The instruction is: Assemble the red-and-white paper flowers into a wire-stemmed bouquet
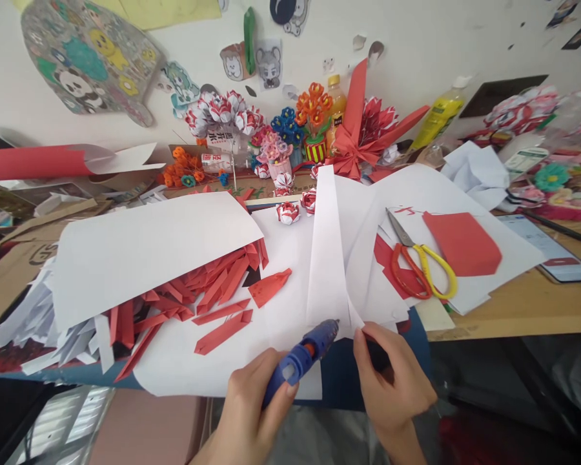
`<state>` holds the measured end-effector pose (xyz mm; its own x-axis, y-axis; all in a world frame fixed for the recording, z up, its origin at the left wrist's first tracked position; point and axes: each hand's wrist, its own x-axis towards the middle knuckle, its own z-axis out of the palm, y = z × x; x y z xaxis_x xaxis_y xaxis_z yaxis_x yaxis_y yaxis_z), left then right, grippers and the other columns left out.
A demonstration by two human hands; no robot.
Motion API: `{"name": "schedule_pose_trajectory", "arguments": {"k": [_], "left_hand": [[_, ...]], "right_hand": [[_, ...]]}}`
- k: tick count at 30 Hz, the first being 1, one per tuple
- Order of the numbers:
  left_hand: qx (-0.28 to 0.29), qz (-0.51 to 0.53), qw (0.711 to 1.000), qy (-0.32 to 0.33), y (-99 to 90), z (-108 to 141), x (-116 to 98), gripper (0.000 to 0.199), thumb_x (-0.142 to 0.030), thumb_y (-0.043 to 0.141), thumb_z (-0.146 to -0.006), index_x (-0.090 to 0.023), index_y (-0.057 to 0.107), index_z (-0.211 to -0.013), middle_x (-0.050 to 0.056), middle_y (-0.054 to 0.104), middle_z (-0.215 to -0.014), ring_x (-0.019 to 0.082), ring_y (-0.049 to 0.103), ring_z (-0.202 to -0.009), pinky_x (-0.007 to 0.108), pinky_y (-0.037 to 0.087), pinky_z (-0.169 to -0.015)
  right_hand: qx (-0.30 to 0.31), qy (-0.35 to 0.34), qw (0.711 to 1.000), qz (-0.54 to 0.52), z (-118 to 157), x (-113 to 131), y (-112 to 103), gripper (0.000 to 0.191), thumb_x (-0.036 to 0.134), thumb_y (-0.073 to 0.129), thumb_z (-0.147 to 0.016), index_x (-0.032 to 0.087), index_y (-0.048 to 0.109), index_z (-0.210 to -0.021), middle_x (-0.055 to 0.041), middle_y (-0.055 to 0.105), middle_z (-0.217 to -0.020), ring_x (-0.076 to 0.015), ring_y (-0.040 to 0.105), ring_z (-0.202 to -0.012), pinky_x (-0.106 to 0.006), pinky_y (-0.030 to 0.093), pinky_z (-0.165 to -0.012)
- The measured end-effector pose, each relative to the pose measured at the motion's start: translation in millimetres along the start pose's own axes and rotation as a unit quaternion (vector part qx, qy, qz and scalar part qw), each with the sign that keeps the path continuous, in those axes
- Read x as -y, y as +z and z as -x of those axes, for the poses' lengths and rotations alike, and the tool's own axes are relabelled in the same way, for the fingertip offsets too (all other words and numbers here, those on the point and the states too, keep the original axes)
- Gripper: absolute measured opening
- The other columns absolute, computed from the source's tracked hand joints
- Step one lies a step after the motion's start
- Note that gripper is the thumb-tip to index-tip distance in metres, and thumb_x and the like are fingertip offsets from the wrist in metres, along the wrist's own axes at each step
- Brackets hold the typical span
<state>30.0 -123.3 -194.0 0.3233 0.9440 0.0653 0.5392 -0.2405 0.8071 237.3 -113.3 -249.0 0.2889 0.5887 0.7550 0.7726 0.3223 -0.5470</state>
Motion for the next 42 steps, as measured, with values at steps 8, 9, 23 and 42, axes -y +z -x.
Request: {"name": "schedule_pose_trajectory", "arguments": {"k": [8,9,23,42], "left_hand": [[-0.113,-0.056,0.989,0.075,3.6,9.6,7.3,0.027,-0.025,0.051,-0.096,-0.019,0.063,-0.120,0.004,0.064,-0.082,0.013,0.058,-0.063,0.021,0.047,-0.058],[-0.132,-0.055,0.986,0.081,4.3,11.5,8.4,0.028,-0.025,0.050,-0.096,-0.019,0.064,-0.120,0.005,0.064,-0.080,0.013,0.058,-0.062,0.022,0.048,-0.057],[-0.202,-0.018,0.967,0.153,3.2,18.9,16.5,0.033,-0.014,0.050,-0.091,-0.017,0.062,-0.121,0.005,0.062,-0.077,0.013,0.056,-0.059,0.020,0.047,-0.050],[-0.205,-0.038,0.963,0.172,5.5,25.9,33.6,0.044,-0.008,0.052,-0.088,-0.020,0.059,-0.130,0.003,0.060,-0.081,0.011,0.055,-0.061,0.019,0.049,-0.050]], "right_hand": [[0.045,-0.025,0.998,-0.020,-2.6,0.2,-3.6,0.029,-0.001,0.071,-0.081,0.016,0.069,-0.104,-0.0051,0.073,-0.092,-0.0172,0.070,-0.084,-0.030,0.058,-0.081],[0.056,-0.029,0.998,-0.020,-3.0,-0.5,-4.7,0.029,-0.001,0.070,-0.082,0.016,0.069,-0.106,-0.0056,0.073,-0.094,-0.0171,0.070,-0.087,-0.030,0.057,-0.084],[0.175,-0.155,0.969,0.077,-14.0,-17.4,-11.3,0.044,0.005,0.069,-0.087,0.015,0.063,-0.129,-0.0146,0.065,-0.125,-0.0276,0.063,-0.110,-0.042,0.048,-0.095],[0.335,-0.097,0.937,-0.035,-41.3,-27.6,-8.8,0.049,0.018,0.056,-0.099,0.019,0.044,-0.146,-0.0069,0.057,-0.141,-0.0193,0.050,-0.132,-0.039,0.041,-0.115]]}}
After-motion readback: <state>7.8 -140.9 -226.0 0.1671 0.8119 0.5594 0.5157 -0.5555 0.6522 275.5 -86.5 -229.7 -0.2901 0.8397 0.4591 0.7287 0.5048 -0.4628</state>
